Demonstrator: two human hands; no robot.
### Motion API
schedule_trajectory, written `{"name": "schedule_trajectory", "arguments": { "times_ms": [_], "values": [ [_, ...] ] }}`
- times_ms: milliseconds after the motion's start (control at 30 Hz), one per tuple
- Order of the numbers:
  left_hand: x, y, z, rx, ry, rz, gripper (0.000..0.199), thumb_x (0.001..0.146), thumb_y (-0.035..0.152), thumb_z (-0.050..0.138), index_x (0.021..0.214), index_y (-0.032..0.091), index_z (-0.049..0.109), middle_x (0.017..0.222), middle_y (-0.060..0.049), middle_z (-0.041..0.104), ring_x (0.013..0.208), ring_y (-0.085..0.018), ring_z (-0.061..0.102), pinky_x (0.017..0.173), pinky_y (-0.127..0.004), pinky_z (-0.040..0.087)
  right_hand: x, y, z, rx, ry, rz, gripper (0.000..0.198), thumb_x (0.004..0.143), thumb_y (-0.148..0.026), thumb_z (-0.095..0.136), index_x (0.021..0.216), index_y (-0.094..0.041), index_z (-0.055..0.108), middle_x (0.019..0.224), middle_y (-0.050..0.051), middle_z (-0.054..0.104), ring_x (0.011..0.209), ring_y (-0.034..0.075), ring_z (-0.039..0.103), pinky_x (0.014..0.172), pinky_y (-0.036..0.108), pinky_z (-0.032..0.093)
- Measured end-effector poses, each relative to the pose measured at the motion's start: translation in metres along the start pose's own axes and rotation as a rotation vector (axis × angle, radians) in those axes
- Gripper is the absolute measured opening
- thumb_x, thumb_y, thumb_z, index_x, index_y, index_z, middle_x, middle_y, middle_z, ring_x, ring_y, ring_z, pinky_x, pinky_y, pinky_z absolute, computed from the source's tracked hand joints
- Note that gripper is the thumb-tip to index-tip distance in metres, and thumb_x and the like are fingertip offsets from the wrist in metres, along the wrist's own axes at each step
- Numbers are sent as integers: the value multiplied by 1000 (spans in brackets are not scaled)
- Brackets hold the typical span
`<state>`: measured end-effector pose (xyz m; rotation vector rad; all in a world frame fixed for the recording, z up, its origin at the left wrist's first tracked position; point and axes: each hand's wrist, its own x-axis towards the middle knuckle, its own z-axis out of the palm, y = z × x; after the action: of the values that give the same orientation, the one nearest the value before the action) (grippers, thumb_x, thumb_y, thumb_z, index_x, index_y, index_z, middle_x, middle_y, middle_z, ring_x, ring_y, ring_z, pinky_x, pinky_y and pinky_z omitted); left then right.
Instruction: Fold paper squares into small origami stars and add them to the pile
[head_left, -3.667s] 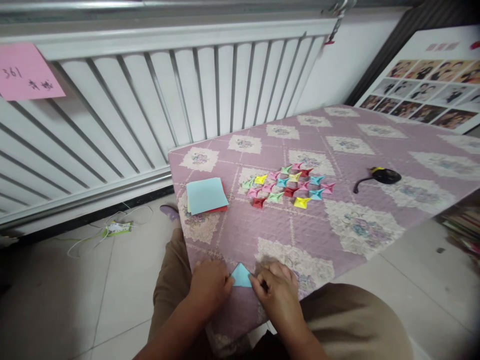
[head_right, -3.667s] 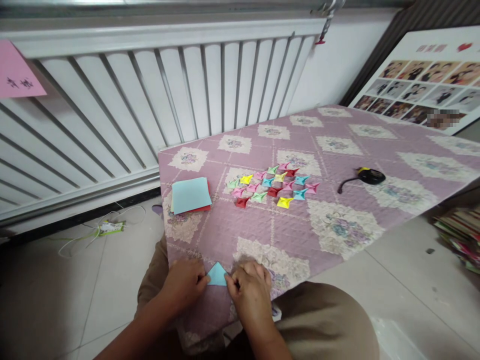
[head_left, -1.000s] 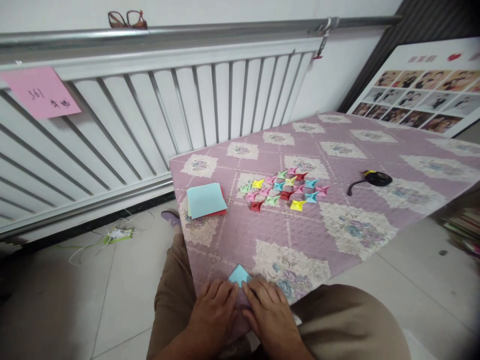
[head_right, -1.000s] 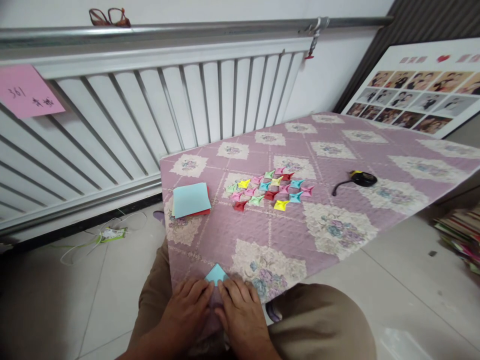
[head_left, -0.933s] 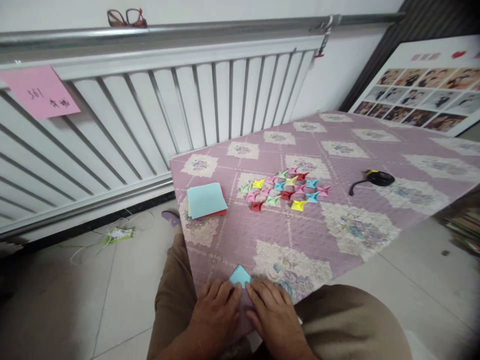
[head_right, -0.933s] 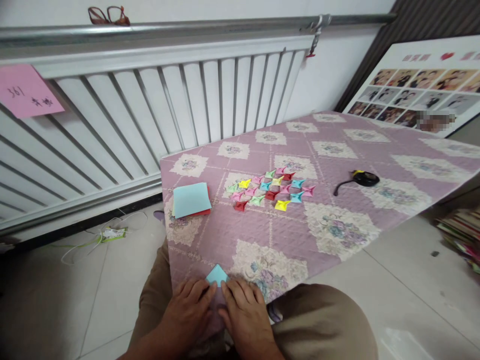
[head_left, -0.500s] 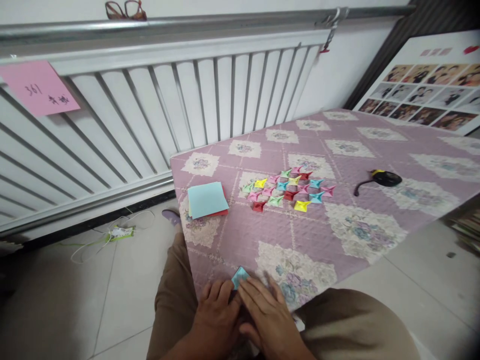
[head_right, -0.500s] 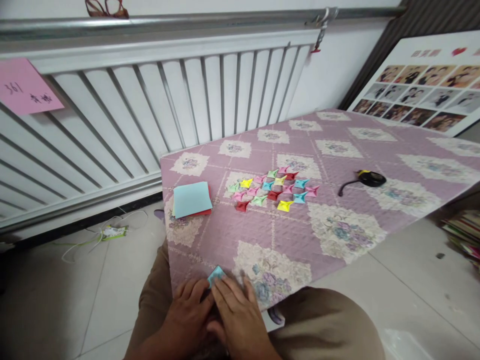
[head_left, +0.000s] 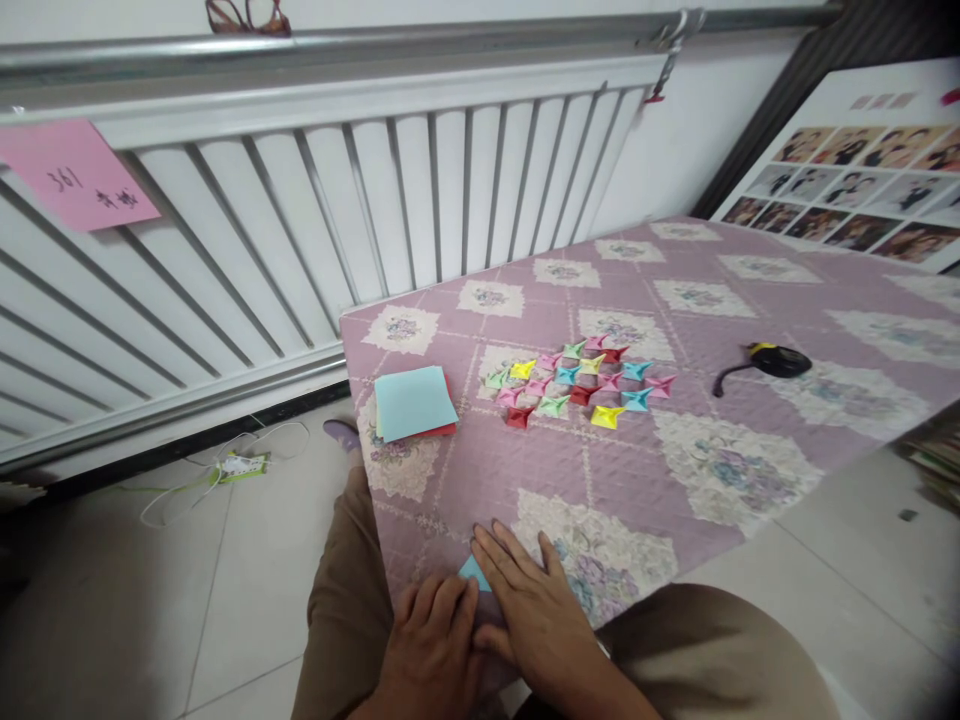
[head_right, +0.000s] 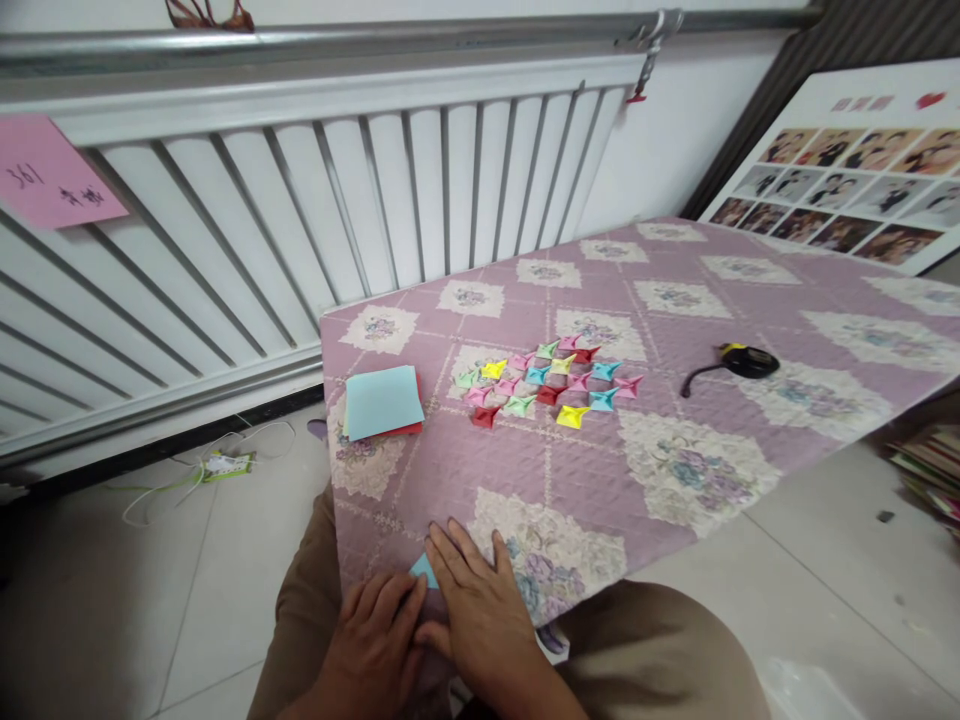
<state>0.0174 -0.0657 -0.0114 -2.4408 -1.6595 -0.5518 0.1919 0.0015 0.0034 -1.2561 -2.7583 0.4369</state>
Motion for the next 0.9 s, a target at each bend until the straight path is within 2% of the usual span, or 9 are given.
{"name": "schedule_trajectory", "arguments": {
  "times_ms": [100,233,400,500,600,800,900],
  "values": [
    [-11,-3,1,40,21,-4,45,88,46,47,122,19,55,116,-8,61,105,-26,50,91,-40,33,-1,-1,1,-12,16,-6,80,78,-48,63,145,-24,26,150,7,30,138,31,23,106,67,14],
    [-23,-12,-2,61,-28,0,49,86,48,47,126,20,53,118,-8,61,108,-27,50,90,-41,34,-2,-3,1,-25,51,-15,78,78,-47,63,144,-25,28,148,8,34,137,31,25,106,65,17],
    [-16,-17,-18,-1,-81,-44,37,87,43,49,117,21,58,113,-6,63,102,-25,54,86,-39,39,-3,-4,-2,-30,97,-22,73,80,-45,62,143,-26,30,147,8,37,137,29,27,107,62,19],
    [-6,-11,-19,-61,11,-68,31,91,38,46,114,21,57,111,-6,62,102,-23,54,89,-39,39,-5,-4,-2,-17,74,-23,72,81,-42,61,143,-25,30,148,8,34,138,30,25,106,64,18],
    [0,-1,-11,-83,93,-1,37,92,39,44,121,18,53,114,-8,61,106,-24,52,92,-39,40,-5,-3,0,-13,54,-18,72,81,-39,60,144,-23,28,149,9,33,138,30,23,106,65,16],
    [4,7,-2,-83,-149,-29,52,84,53,54,125,21,52,119,-8,59,104,-27,53,90,-43,41,-13,-1,0,-76,138,-96,76,80,-36,62,145,-21,26,151,9,29,139,29,22,109,59,14],
    [4,6,-3,-81,-198,-38,58,82,58,54,127,21,51,120,-9,58,105,-28,53,90,-45,40,-26,3,4,-124,187,-144,72,80,-28,62,144,-24,28,148,6,36,137,25,27,111,53,11]
  ]
}}
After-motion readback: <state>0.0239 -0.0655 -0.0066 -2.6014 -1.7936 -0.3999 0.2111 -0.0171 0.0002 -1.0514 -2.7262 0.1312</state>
